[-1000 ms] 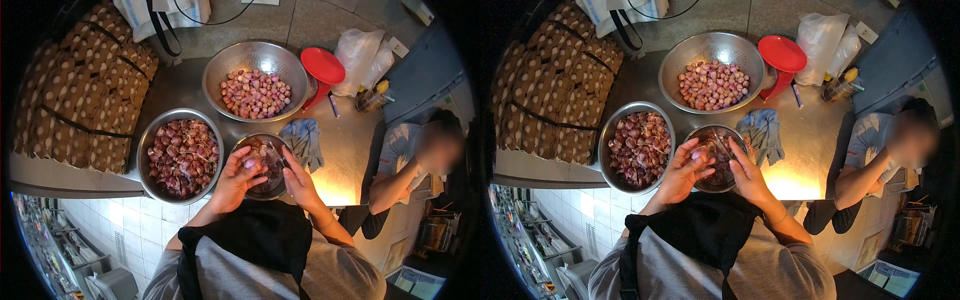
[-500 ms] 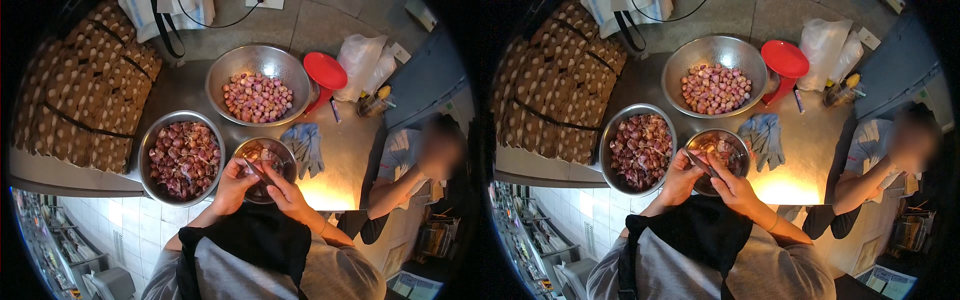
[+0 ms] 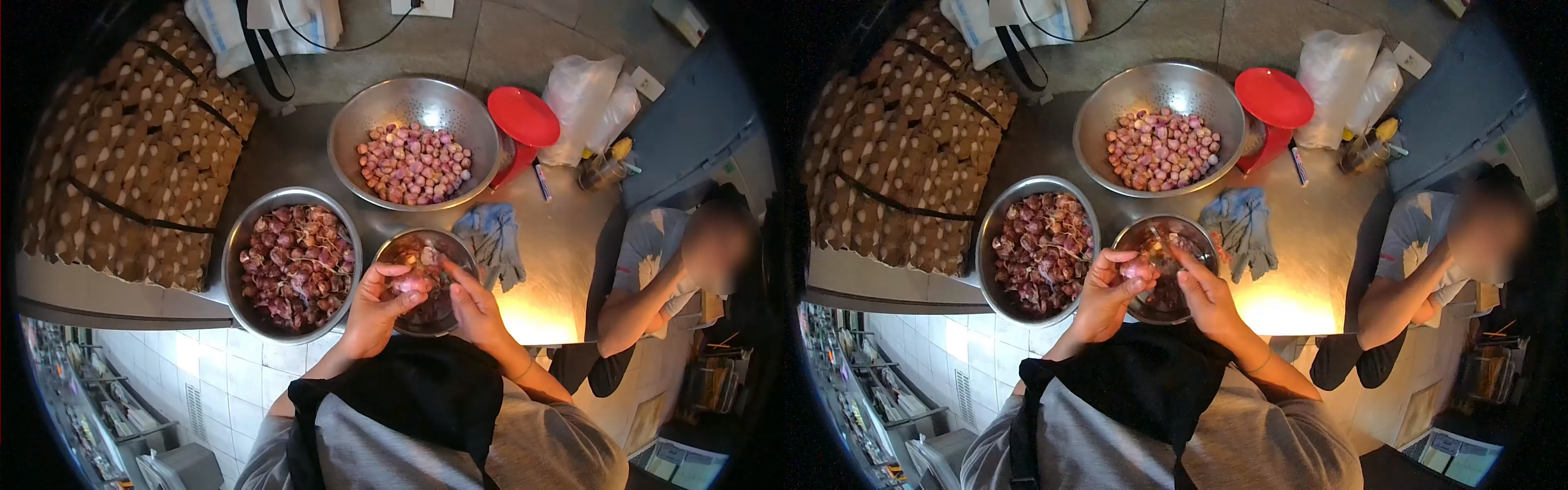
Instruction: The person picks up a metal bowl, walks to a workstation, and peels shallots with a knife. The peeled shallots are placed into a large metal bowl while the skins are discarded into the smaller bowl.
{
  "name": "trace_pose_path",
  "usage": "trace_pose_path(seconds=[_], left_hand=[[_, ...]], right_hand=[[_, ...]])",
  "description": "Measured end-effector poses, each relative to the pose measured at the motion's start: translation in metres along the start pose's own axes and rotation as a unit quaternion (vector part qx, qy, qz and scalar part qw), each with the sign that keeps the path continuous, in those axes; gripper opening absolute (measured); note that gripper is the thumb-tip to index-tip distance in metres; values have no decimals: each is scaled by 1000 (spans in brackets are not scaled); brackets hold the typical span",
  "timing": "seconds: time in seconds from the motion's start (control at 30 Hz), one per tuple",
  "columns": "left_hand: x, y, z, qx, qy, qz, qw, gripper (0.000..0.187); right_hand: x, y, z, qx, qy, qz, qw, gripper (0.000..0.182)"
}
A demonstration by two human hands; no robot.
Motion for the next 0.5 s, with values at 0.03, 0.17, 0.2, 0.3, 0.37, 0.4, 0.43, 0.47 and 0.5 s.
trace_pose_path(seconds=[0.03,0.17,0.2,0.3,0.37,0.4,0.43,0.47,0.5], left_hand=[[4,-3,1,-6,-4,-7,1000,32],[5,3,-3,-36,-19,-64,997,35],[1,5,-1,-46,-24,-90,995,35],[2,3,1,-61,-11,-132,989,33],[2,2,1,-67,-20,-172,983,31],[1,1,2,-54,-16,-156,986,30],[-1,2,2,-42,-13,-141,989,29],[-2,2,2,-30,-10,-127,991,29],[-2,2,2,-29,-13,-125,992,29]], right_hand=[[-2,1,1,14,-5,39,999,38],[0,2,-3,14,44,52,998,40],[1,7,-4,-23,43,4,999,40],[7,30,-6,-135,33,-132,981,42],[8,31,-5,-124,33,-144,981,42],[8,30,-5,-113,39,-147,982,42],[9,29,-6,-101,45,-149,983,42],[9,28,-8,-105,43,-156,981,43],[9,28,-9,-109,40,-163,980,43]])
Point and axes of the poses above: each hand's wrist, its own z-axis towards the middle knuckle, its own x-axis out of the palm, y = z × x, the point moved 7 cm from there along z, towards the middle knuckle, and after that the axes turned 14 degrees about -z, right-handed, at the moved point
